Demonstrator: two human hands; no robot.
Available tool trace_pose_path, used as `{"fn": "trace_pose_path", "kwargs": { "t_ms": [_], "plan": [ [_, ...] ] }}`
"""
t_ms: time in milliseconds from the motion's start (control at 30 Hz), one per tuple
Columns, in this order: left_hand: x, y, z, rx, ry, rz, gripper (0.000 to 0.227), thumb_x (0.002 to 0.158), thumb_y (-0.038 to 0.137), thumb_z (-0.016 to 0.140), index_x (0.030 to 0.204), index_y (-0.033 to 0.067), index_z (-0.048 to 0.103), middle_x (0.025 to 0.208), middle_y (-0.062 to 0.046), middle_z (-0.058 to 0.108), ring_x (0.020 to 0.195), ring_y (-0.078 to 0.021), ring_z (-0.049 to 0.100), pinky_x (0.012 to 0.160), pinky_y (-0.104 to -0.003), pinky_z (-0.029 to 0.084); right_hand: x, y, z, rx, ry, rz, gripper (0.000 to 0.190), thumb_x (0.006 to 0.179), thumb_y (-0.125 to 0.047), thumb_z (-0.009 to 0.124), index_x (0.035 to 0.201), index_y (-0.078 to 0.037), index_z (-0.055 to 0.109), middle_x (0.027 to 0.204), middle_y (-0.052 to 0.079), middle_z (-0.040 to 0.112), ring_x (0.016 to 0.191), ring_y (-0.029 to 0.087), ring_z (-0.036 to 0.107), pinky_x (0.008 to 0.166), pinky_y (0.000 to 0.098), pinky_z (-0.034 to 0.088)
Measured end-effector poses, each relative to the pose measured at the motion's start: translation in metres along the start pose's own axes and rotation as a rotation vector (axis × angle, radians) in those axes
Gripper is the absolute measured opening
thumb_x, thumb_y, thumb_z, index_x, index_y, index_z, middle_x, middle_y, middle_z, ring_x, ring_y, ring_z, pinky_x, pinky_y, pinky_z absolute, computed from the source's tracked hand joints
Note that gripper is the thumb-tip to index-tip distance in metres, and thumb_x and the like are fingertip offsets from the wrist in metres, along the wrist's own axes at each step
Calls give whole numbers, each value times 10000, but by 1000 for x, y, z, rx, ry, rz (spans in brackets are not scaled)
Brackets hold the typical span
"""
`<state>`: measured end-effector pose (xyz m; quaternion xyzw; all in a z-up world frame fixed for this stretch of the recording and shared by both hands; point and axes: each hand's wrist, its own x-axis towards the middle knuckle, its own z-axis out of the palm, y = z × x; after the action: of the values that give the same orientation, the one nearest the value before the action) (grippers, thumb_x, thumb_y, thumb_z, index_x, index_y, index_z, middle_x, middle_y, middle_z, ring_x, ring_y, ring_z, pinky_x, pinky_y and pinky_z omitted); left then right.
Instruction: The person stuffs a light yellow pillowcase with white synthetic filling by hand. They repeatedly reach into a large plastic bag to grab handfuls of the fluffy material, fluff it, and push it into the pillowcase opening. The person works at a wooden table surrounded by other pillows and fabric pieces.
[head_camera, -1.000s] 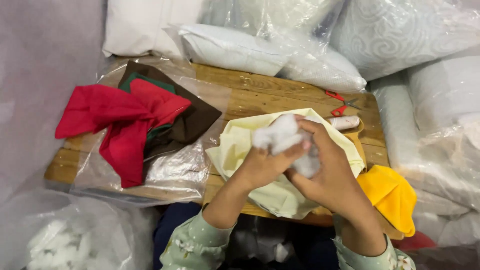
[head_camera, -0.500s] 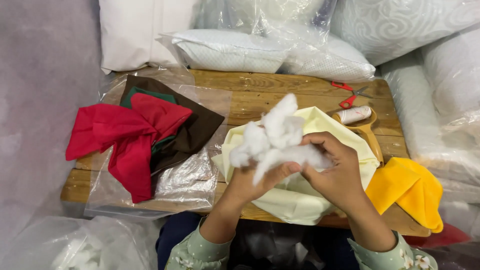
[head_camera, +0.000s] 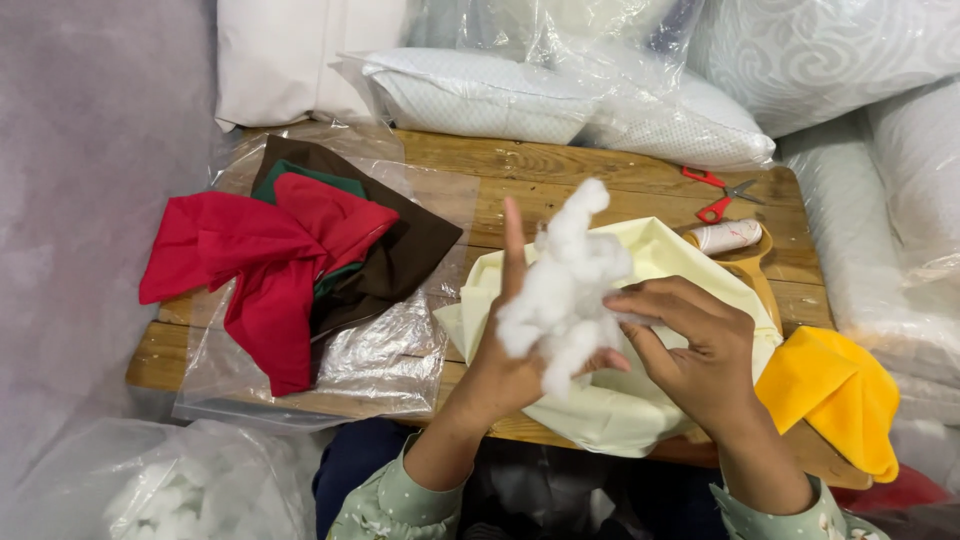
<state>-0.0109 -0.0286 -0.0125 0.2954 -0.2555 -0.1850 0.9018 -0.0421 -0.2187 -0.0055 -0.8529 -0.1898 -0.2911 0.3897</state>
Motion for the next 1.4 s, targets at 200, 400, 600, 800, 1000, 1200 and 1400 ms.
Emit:
{"fn": "trace_pose_path", "kwargs": {
  "t_ms": [200, 400, 600, 800, 1000, 1200, 1400],
  "plan": [
    [-5, -10, -3, 1221, -65, 289, 525, 920, 15, 727, 1388, 226, 623, 1217, -77, 571, 974, -170, 705, 824, -236, 582, -10, 11, -2, -141, -14, -88, 77, 935, -132, 683, 883, -105, 733, 738, 38, 594, 638, 175, 534, 614, 285, 401],
    [-4, 6, -8, 909, 128, 275, 572, 957, 589, 589, 1121, 51, 691, 1086, -98, 725, 972, -232, 767, 837, -334, 636, 11, -11, -17, 20, -18, -82, 88, 881, 51, 746, 924, -25, 759, 923, 92, 768, 849, 194, 750, 802, 254, 585],
    [-11, 18, -13, 918, 75, 219, 644, 921, 698, 555, 1068, 98, 735, 1059, -43, 716, 971, -202, 705, 866, -312, 520, 7, 0, -28, 73, 74, 47, 89, 874, 69, 779, 906, -13, 763, 901, 108, 764, 869, 195, 739, 819, 265, 597],
    [-15, 21, -31, 944, 149, 274, 803, 859, 836, 570, 1083, 95, 783, 1131, -21, 618, 1038, -172, 682, 912, -281, 545, -2, 19, -33, 187, 266, 221, 113, 966, 65, 759, 1060, 75, 697, 985, 221, 709, 801, 222, 694, 773, 262, 581],
    [-18, 27, -48, 780, 113, 348, 788, 899, 681, 686, 1165, -35, 493, 1109, -174, 744, 1000, -248, 724, 874, -392, 606, -2, 56, -51, 361, 714, 378, 148, 1118, -169, 748, 1158, -44, 678, 951, 84, 670, 723, 176, 661, 664, 249, 614],
    [-18, 32, -59, 573, 91, 483, 737, 896, 564, 807, 1171, -68, 547, 1218, -238, 636, 1130, -307, 636, 915, -414, 590, -4, 76, -59, 165, 648, 407, 139, 1183, -162, 762, 1171, -65, 662, 898, 125, 675, 646, 148, 639, 558, 231, 520],
    [-7, 32, -27, 874, -77, 198, 517, 869, 554, 703, 1158, 133, 777, 986, -44, 662, 887, -107, 588, 863, -316, 548, 11, 31, -15, -20, -319, 481, 170, 828, 59, 726, 977, -20, 705, 980, 239, 744, 994, 460, 734, 757, 545, 647]
  ]
}}
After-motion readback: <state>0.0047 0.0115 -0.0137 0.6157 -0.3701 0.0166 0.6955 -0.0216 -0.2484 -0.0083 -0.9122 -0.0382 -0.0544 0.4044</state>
